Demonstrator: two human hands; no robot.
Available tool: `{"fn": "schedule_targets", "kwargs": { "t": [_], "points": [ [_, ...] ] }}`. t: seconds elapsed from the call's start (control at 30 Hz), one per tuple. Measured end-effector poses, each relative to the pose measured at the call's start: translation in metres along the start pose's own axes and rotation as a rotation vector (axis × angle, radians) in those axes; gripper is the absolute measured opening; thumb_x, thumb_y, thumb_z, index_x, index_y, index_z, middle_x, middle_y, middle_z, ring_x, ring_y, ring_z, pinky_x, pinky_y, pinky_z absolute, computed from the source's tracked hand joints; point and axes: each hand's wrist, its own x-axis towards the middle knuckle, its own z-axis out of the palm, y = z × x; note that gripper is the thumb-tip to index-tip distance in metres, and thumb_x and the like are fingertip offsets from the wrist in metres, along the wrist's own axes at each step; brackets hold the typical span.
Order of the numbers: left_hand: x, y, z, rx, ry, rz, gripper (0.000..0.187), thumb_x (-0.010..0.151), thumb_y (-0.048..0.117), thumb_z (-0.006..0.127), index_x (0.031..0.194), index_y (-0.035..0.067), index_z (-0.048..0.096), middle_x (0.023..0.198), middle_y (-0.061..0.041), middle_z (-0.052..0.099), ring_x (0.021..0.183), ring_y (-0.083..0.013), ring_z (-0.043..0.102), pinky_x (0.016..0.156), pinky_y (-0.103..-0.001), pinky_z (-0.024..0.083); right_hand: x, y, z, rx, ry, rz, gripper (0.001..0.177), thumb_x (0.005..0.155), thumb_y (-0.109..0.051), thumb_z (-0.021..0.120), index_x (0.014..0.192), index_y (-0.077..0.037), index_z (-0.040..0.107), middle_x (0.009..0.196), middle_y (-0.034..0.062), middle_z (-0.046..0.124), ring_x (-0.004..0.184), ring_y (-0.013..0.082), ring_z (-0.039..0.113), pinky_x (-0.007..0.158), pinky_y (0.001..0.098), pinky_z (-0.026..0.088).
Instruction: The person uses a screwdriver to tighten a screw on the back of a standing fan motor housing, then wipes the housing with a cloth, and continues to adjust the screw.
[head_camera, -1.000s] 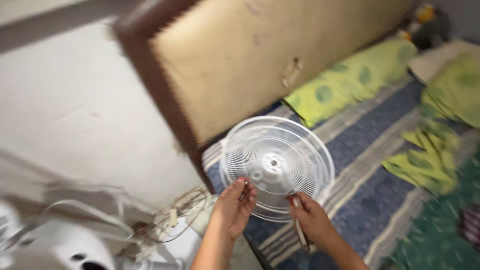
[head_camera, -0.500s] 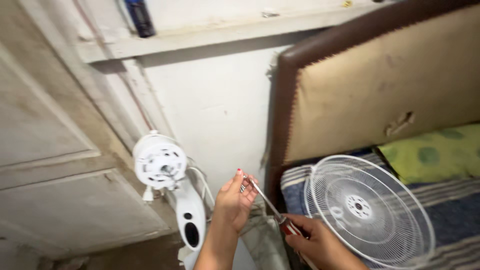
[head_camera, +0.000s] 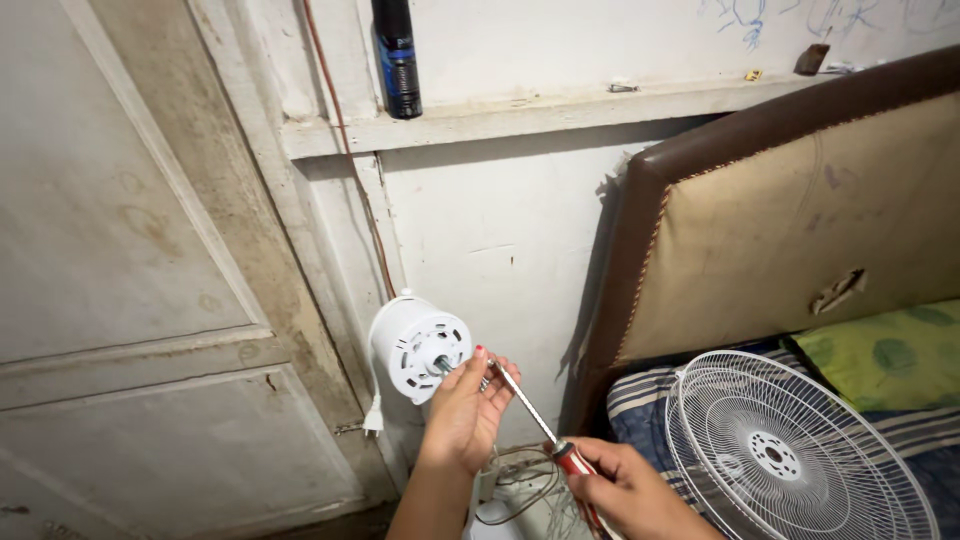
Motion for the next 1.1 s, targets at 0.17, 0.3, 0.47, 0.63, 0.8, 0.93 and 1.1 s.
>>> {"fn": "schedule_targets", "kwargs": {
  "t": [0.17, 0.3, 0.47, 0.63, 0.8, 0.93, 1.1],
  "points": [
    [-0.001, 0.012, -0.018, 0.015, 0.000, -0.010, 0.021, 0.099, 0.018, 0.061, 0.094, -0.002, 0.060, 0.089, -0.013, 0.063, 0.086, -0.0271, 0.066, 0.084, -0.043, 0.060, 0.006, -0.004, 0.018, -0.026, -0.003, 0.047, 0.009, 0.091, -0.007, 0.061, 0.098, -0.004, 0.065, 0.070, -0.0063, 0.050, 0.061, 0.0040, 0.045, 0.055, 0.0241, 0.040],
    [-0.002, 0.019, -0.031, 0.004, 0.000, -0.013, 0.021, 0.099, 0.018, 0.061, 0.094, -0.003, 0.060, 0.089, -0.013, 0.063, 0.085, -0.0266, 0.066, 0.083, -0.042, 0.060, 0.006, -0.016, 0.032, -0.034, -0.043, 0.056, 0.009, 0.095, -0.010, 0.060, 0.089, -0.004, 0.061, 0.066, -0.0059, 0.048, 0.058, 0.0044, 0.045, 0.053, 0.0248, 0.040],
    [-0.004, 0.025, -0.043, 0.053, 0.074, -0.011, 0.019, 0.096, 0.015, 0.066, 0.096, -0.003, 0.062, 0.087, -0.011, 0.064, 0.083, -0.0254, 0.066, 0.081, -0.042, 0.061, 0.010, -0.036, 0.045, -0.058, -0.094, 0.116, 0.014, 0.097, -0.014, 0.060, 0.089, -0.003, 0.063, 0.065, -0.0036, 0.051, 0.057, 0.0060, 0.050, 0.054, 0.0257, 0.044],
    [-0.005, 0.024, -0.053, 0.022, 0.095, -0.051, 0.021, 0.093, 0.015, 0.069, 0.101, -0.004, 0.064, 0.087, -0.011, 0.063, 0.082, -0.0262, 0.066, 0.081, -0.043, 0.061, 0.018, -0.035, 0.061, 0.164, 0.103, 0.299, 0.029, 0.089, -0.012, 0.069, 0.115, -0.014, 0.058, 0.063, 0.0014, 0.057, 0.050, 0.0120, 0.053, 0.049, 0.0288, 0.044],
    [-0.006, 0.025, -0.049, -0.052, 0.158, -0.097, 0.026, 0.093, 0.015, 0.069, 0.107, -0.007, 0.064, 0.089, -0.012, 0.062, 0.086, -0.0274, 0.067, 0.085, -0.044, 0.061, 0.030, -0.019, 0.066, 0.245, 0.046, 0.221, 0.034, 0.083, -0.001, 0.077, 0.106, -0.003, 0.052, 0.069, 0.0075, 0.062, 0.052, 0.0168, 0.062, 0.046, 0.0320, 0.051],
    [-0.006, 0.029, -0.040, -0.011, 0.178, -0.096, 0.026, 0.092, 0.014, 0.070, 0.109, -0.005, 0.066, 0.090, -0.011, 0.061, 0.086, -0.0278, 0.066, 0.085, -0.045, 0.061, 0.037, -0.015, 0.057, 0.467, 0.040, 0.252, 0.024, 0.089, -0.006, 0.073, 0.106, 0.001, 0.057, 0.079, 0.0102, 0.067, 0.063, 0.0181, 0.069, 0.052, 0.0319, 0.056],
    [0.014, 0.031, -0.047, 0.116, 0.219, -0.001, 0.031, 0.093, 0.019, 0.067, 0.107, -0.009, 0.067, 0.086, -0.011, 0.062, 0.081, -0.0261, 0.068, 0.079, -0.042, 0.062, 0.048, -0.016, 0.041, 0.422, 0.079, 0.219, 0.026, 0.090, -0.015, 0.064, 0.113, -0.002, 0.063, 0.084, 0.0091, 0.071, 0.069, 0.0158, 0.070, 0.056, 0.0322, 0.058]
  ]
}}
